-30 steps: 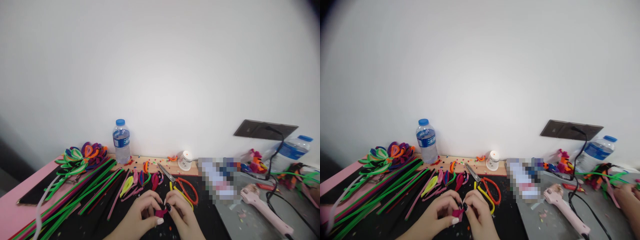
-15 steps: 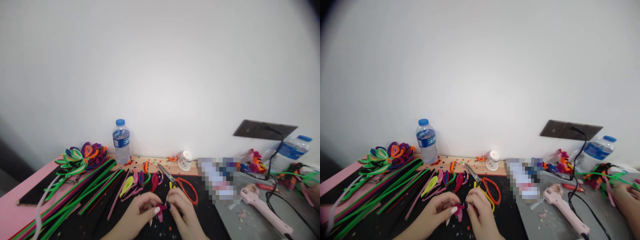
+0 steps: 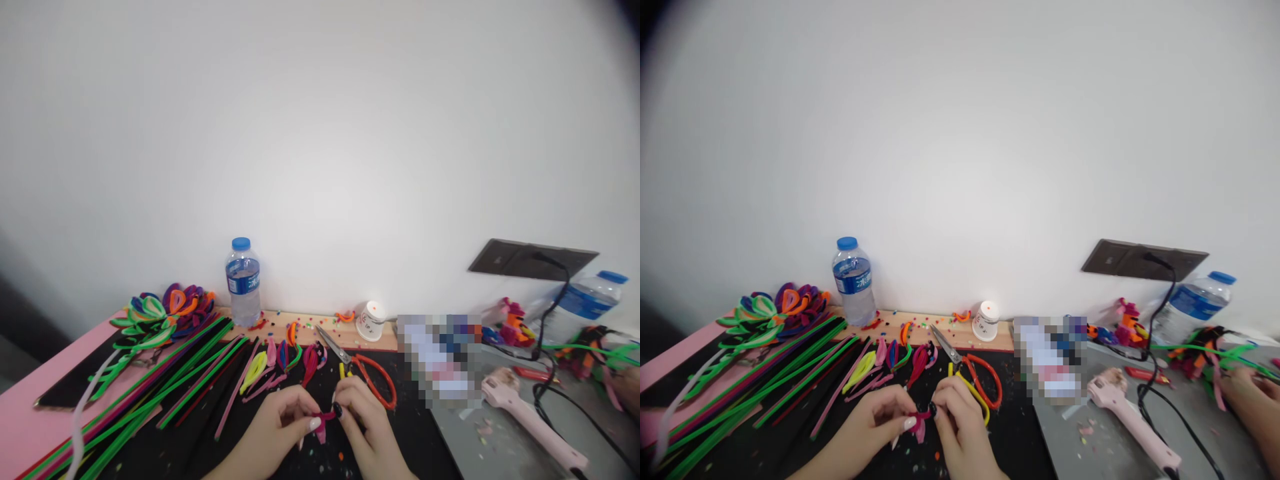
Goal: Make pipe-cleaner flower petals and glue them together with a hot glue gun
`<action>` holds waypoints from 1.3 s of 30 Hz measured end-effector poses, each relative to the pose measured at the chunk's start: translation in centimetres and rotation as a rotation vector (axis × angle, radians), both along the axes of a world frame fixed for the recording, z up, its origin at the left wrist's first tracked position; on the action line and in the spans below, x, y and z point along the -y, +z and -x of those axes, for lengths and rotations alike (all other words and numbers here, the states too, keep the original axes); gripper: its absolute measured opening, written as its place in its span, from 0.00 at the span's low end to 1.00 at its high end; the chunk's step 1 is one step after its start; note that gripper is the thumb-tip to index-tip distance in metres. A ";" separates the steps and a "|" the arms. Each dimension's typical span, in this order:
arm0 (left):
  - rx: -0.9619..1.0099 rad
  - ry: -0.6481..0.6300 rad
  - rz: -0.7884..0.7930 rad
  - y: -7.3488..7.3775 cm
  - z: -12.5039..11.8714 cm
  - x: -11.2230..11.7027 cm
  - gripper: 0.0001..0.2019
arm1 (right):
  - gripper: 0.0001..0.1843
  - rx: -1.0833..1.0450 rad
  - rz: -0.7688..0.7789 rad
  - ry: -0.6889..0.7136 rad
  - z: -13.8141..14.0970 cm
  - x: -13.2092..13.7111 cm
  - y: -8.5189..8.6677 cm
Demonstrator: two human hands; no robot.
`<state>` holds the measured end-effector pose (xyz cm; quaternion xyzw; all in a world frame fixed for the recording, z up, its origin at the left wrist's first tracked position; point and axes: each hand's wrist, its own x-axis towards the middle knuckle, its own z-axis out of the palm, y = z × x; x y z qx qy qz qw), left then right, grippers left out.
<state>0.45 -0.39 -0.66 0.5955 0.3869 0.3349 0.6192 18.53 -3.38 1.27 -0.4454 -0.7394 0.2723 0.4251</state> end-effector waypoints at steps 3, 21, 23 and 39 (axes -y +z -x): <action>-0.001 -0.007 0.016 0.0 0.0 0.0 0.04 | 0.09 0.005 0.003 0.009 0.1 0.0 0.1; 0.013 -0.007 0.069 0.0 0.1 -0.3 0.05 | 0.11 -0.025 0.063 0.010 0.1 -0.4 -1.0; 0.025 -0.012 0.072 -0.3 0.2 -0.3 0.05 | 0.11 -0.029 0.085 0.008 0.1 -0.4 -0.9; 0.132 0.055 0.090 -1.8 0.2 -1.0 0.11 | 0.13 0.042 0.234 -0.079 -0.2 -0.5 -1.5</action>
